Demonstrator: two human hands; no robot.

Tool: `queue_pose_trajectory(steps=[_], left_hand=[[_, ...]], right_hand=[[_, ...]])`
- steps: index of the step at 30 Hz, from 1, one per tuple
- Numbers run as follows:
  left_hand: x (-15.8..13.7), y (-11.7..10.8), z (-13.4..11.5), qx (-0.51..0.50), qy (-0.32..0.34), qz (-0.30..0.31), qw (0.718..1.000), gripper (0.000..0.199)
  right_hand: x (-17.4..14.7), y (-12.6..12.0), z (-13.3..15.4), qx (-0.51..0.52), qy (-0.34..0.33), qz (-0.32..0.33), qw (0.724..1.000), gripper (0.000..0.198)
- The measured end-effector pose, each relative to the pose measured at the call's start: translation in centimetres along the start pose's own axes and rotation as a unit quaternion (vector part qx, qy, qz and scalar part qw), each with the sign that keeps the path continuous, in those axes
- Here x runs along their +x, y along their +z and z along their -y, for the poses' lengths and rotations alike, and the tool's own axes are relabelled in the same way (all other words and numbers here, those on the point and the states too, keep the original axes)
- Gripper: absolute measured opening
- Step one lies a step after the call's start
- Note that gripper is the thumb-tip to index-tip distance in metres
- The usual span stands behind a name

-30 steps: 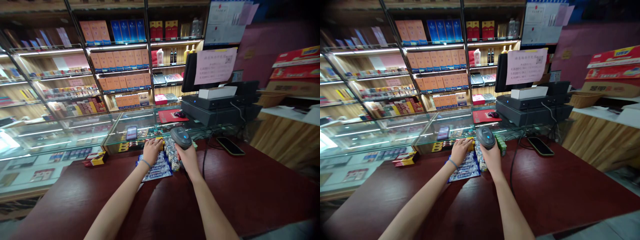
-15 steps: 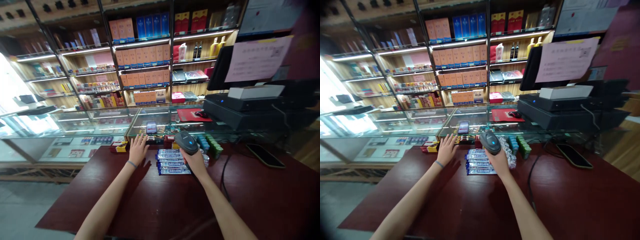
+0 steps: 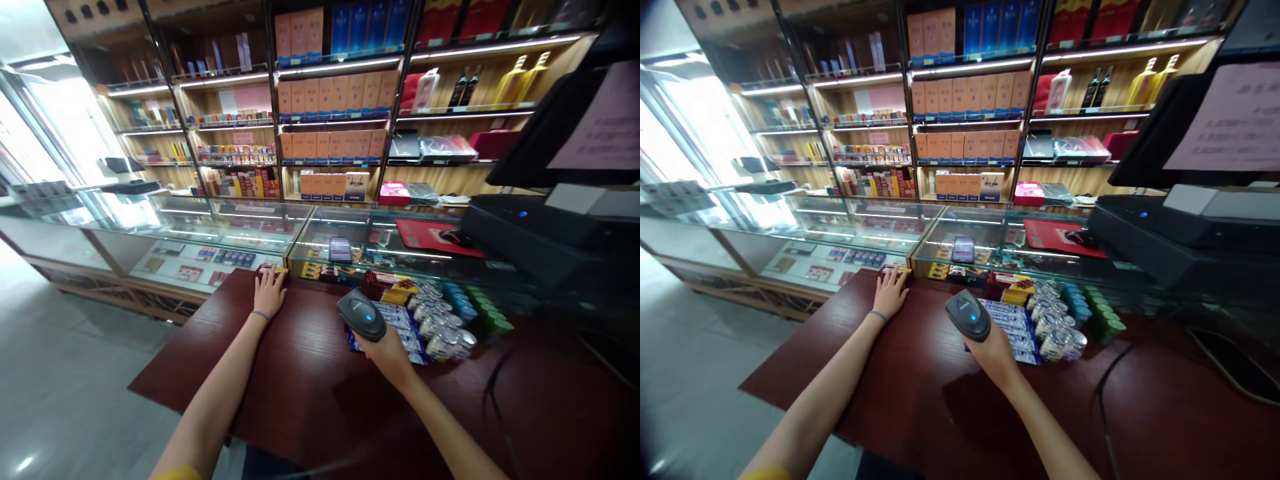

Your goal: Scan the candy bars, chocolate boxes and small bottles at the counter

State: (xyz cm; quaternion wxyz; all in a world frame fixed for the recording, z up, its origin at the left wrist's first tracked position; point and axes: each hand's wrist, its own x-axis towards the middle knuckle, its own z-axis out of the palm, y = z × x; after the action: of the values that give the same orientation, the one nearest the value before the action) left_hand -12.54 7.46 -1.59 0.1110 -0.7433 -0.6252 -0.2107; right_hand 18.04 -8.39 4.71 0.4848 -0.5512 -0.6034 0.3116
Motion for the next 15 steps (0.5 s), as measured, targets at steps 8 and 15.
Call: queue_pose_trajectory(steps=[8,15], left_hand=[[-0.2,-0.2,-0.3,-0.020,-0.013,-0.013,1.000,0.050],[-0.2,-1.3,-0.9,-0.028,0.008,-0.027,0.999,0.040]], right_hand=[[-0.4,0.1,-0.7,-0.021,-0.029,0.017,0.999,0.016],[-0.4,-0.5,-1.1,-0.022,-0.026,-0.010,0.999,0.013]])
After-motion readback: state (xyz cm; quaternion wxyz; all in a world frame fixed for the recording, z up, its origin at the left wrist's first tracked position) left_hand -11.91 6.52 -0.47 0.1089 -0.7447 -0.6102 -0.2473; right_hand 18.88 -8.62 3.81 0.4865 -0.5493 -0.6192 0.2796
